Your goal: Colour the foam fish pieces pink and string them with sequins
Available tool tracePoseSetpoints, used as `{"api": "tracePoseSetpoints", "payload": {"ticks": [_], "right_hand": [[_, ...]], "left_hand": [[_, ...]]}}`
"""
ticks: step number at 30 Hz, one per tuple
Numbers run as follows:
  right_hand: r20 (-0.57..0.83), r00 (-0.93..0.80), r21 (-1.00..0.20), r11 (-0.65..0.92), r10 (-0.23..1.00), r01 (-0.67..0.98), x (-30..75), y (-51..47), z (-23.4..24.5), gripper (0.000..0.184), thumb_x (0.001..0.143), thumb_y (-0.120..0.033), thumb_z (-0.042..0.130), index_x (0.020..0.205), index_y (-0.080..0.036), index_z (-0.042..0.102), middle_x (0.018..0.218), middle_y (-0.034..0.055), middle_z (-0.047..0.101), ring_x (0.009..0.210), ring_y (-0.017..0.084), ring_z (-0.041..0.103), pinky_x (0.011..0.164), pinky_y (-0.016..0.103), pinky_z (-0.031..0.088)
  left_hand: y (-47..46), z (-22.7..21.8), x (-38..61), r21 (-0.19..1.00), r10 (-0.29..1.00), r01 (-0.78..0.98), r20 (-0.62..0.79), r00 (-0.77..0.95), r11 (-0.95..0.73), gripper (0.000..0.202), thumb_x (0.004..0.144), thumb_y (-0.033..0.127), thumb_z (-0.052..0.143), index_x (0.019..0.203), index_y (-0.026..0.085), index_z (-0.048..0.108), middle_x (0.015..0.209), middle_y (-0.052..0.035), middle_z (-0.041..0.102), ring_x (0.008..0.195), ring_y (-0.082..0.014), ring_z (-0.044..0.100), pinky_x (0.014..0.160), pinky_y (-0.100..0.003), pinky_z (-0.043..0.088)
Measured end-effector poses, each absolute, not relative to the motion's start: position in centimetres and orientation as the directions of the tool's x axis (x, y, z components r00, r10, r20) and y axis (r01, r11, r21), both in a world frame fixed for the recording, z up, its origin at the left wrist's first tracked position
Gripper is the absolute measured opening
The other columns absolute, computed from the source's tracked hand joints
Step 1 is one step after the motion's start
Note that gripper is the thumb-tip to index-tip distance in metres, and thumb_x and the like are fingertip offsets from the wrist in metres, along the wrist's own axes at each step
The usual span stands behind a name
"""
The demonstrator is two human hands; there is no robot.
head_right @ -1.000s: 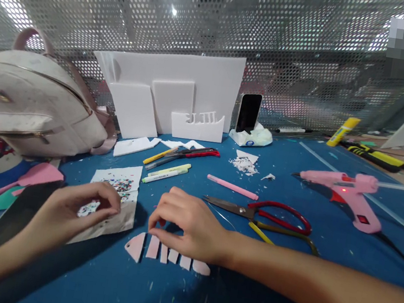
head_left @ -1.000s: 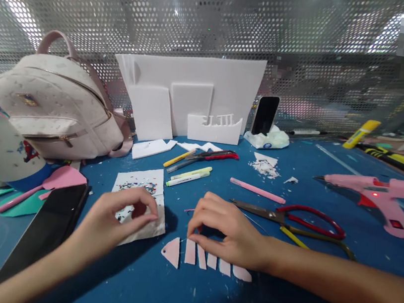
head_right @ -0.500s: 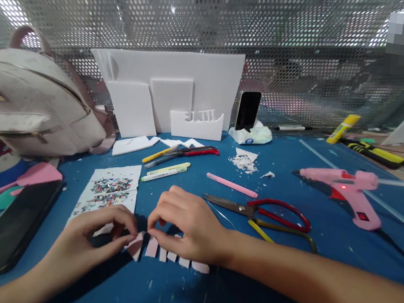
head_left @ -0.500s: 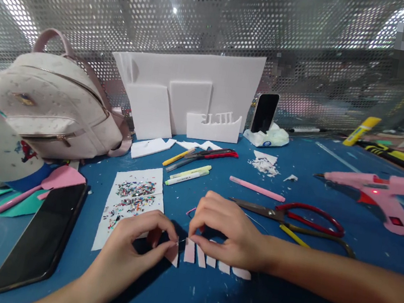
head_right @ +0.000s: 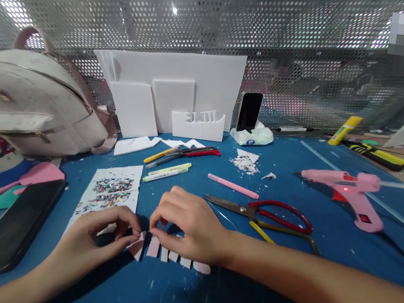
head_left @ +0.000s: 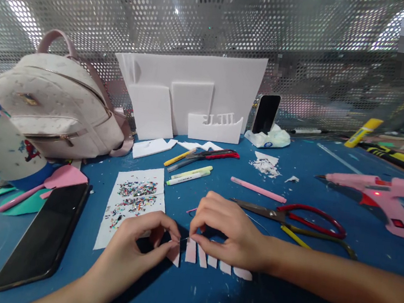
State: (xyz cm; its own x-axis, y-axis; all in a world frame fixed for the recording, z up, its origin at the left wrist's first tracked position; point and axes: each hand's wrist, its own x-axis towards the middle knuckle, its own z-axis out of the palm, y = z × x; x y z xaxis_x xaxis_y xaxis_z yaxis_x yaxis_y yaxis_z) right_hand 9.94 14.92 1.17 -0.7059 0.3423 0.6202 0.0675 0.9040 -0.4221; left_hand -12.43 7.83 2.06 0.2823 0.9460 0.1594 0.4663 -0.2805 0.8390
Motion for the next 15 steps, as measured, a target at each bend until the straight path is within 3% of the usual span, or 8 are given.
{"api": "tracePoseSetpoints", "payload": {"ticks": [15], "right_hand": [[0.601, -0.718, -0.426, 0.901, 0.350, 0.082, 9.94, 14.98, 1.07, 0.005, 0.093, -0.017, 0.058, 0.088, -0.017, 0.060, 0.080, 0.0015, 0.058, 0.077, 0.014, 0.051, 0.071, 0.031, 0.039]], "left_hand": [[7.97, 2.09, -12.33, 0.840, 0.951, 0.478, 0.132, 0.279, -0.257, 0.015, 0.083, 0.014, 0.061, 0.082, 0.025, 0.070, 0.073, 0.0044, 0.071, 0.063, -0.0115, 0.053, 0.062, -0.023, 0.042]]}}
